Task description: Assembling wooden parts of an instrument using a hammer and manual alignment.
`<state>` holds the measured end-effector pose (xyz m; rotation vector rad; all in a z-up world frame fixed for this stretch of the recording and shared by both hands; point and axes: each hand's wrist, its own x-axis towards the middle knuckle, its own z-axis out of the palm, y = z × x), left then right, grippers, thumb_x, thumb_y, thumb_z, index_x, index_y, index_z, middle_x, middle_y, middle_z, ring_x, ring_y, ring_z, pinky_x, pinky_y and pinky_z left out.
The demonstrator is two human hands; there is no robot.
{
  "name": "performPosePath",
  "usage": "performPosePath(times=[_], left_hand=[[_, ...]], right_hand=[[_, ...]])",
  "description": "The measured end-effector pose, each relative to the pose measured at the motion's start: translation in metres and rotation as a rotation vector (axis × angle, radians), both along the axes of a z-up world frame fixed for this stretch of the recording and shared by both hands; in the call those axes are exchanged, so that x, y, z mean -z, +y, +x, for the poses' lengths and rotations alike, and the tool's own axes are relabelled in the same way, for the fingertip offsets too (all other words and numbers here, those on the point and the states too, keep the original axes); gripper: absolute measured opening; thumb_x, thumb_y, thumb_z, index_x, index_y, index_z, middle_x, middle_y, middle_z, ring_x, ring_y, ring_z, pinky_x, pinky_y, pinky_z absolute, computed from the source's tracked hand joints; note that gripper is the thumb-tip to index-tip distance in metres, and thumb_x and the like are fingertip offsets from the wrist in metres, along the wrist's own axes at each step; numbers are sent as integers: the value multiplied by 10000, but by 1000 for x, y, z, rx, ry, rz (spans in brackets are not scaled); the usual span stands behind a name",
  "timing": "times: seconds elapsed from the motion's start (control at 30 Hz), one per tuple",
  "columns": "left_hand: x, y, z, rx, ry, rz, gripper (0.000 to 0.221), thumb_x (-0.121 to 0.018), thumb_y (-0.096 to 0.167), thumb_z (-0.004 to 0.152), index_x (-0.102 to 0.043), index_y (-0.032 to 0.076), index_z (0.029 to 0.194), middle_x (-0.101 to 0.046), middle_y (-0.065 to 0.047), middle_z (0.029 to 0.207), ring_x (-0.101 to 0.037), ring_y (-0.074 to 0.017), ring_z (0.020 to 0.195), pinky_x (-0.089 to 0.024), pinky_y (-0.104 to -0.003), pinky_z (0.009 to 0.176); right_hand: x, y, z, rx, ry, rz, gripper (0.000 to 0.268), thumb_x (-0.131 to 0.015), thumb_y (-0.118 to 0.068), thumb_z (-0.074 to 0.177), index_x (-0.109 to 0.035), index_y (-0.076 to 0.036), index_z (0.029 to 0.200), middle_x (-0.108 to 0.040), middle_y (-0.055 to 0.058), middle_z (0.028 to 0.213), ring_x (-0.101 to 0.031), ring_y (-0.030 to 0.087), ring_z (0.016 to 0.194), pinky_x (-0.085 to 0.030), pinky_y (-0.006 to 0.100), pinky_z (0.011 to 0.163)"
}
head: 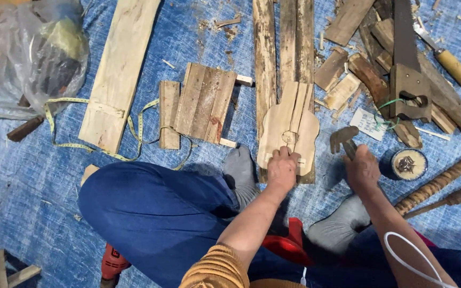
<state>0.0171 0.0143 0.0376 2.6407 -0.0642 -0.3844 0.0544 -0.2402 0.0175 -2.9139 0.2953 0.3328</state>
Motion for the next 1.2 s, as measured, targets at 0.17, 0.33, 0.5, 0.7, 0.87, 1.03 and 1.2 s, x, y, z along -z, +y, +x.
performPosePath(times=[0.17,0.33,0.5,0.7,0.87,1.03,1.2], left_hand=[[20,15,8,70,31,-32,259,-691,247,924,-666,310,1174,-565,-19,1167,-505,-290,1188,-344,-535,1057],[27,16,5,43,3,-72,214,-698,274,920,-655,324,1124,-598,6,1158,-524,-282,1207,-346,-530,1073],[12,17,6,11,-44,-49,155,-612,197,934,-670,295,1039,-607,10,1143,-535,-279,1193,-351,-518,1068],[11,19,4,12,-47,-69,208,-586,178,929,-664,306,1074,-600,4,1135,-538,-295,1191,-351,-537,1069],[11,17,4,-22,-114,-65,163,-601,165,897,-657,298,972,-607,25,1083,-559,-286,1151,-380,-505,1038],[7,16,5,-30,-137,-75,164,-601,159,891,-653,296,965,-613,22,1064,-574,-286,1128,-396,-497,1017],[6,16,7,-56,-140,-108,141,-601,152,881,-635,282,920,-617,19,1027,-587,-302,1099,-400,-509,1000]], right_hand=[[14,8,-7,-24,-71,150,277,-707,-281,988,-546,-89,1104,-636,192,955,-688,471,970,-574,571,753],[-13,50,-10,-119,-213,76,344,-751,-251,962,-565,-89,1201,-561,155,1071,-648,440,1028,-557,548,844],[23,85,-9,-67,292,378,390,-497,-443,1078,-714,-120,1093,-725,177,941,-717,439,915,-567,541,711],[64,78,-7,-187,404,237,519,-459,-545,1055,-754,-119,1069,-754,200,911,-745,442,876,-588,532,644],[35,82,0,-175,509,404,532,-473,-508,1051,-747,-54,1093,-741,267,1012,-703,506,1010,-570,579,807],[22,88,3,-175,555,381,468,-504,-500,1039,-754,-104,1032,-747,216,977,-731,451,952,-590,528,737],[-3,100,-8,24,490,625,375,-561,-331,1010,-740,-13,926,-701,248,719,-733,363,609,-572,412,484]])
